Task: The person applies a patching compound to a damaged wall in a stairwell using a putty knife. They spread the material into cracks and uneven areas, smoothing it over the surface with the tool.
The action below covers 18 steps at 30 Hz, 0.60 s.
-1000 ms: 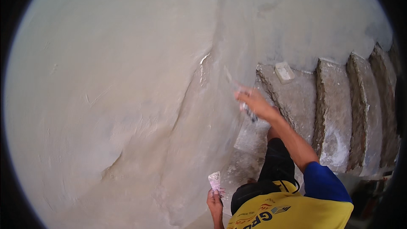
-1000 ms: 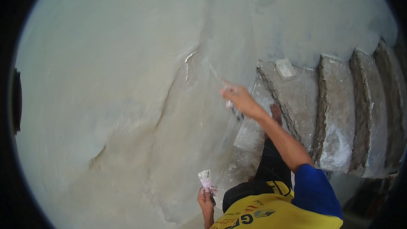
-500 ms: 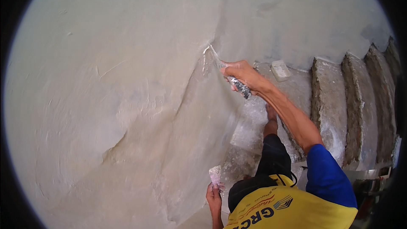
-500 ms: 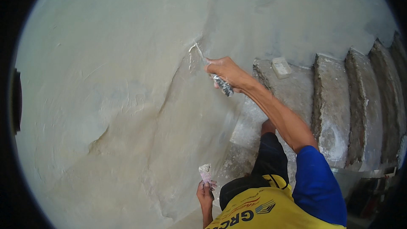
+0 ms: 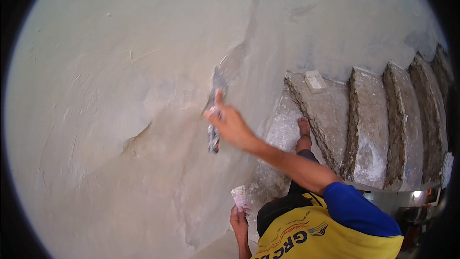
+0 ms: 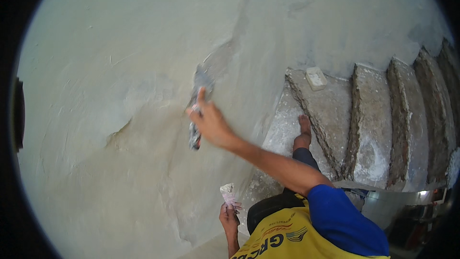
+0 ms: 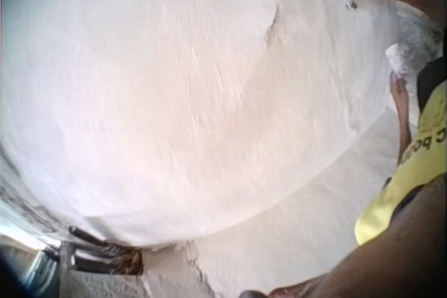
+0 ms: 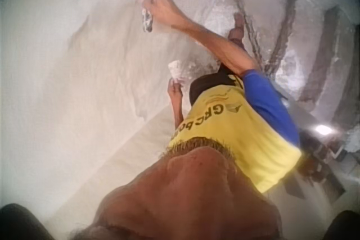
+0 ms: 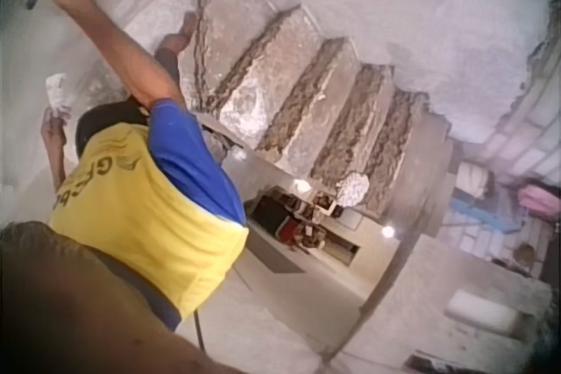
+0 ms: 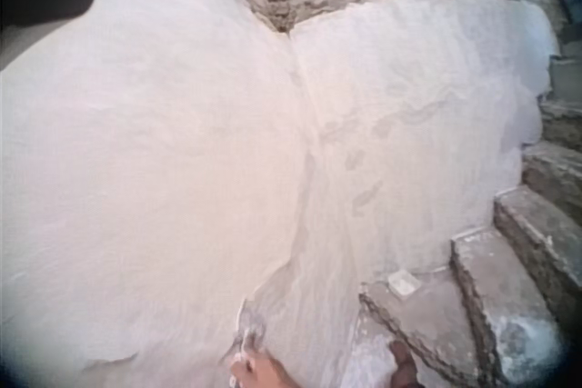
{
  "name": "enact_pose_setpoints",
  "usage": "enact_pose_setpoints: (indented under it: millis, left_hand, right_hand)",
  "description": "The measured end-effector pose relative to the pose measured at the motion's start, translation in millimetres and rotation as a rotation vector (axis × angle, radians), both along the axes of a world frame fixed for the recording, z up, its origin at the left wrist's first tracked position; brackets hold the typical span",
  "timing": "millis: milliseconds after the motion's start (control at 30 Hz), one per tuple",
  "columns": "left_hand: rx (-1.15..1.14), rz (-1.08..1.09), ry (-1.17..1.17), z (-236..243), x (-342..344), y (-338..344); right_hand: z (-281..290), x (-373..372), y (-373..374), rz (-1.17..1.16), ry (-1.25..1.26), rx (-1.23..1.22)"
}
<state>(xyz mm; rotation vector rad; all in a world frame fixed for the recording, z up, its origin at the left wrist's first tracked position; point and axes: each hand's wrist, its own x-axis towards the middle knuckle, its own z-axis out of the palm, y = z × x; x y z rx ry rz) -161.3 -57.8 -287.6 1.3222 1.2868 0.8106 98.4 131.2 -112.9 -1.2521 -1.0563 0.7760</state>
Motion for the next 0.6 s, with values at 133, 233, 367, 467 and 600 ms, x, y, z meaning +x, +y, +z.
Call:
enact_pose_setpoints:
  millis: [133, 233, 367, 467, 600]
  left_hand:
    - [-0.034, -0.021, 0.021, -12.5, -7.6, -1.4]
    - [-0.052, -0.002, -0.003, -0.6, -2.7, -2.0]
    - [-0.042, 0.018, -0.027, -9.5, 2.3, -7.9]
    - [-0.052, 0.017, -0.021, -5.0, 4.2, -9.3]
    - [-0.072, 0.020, 0.003, -2.5, 7.8, -8.5]
  right_hand:
    - [-23.8, -50.4, -42.9, -0.167, -0.248, 0.306]
    - [-16.6, -7.9, -90.5, 0.219, 0.098, -0.025]
    - [-25.0, 110.8, -24.2, -0.011, 0.297, -0.131]
    - [-13.2, 127.9, -0.3, -0.026, 0.321, -0.125]
    - [-10.8, 90.4, -18.4, 0.087, -0.023, -0.047]
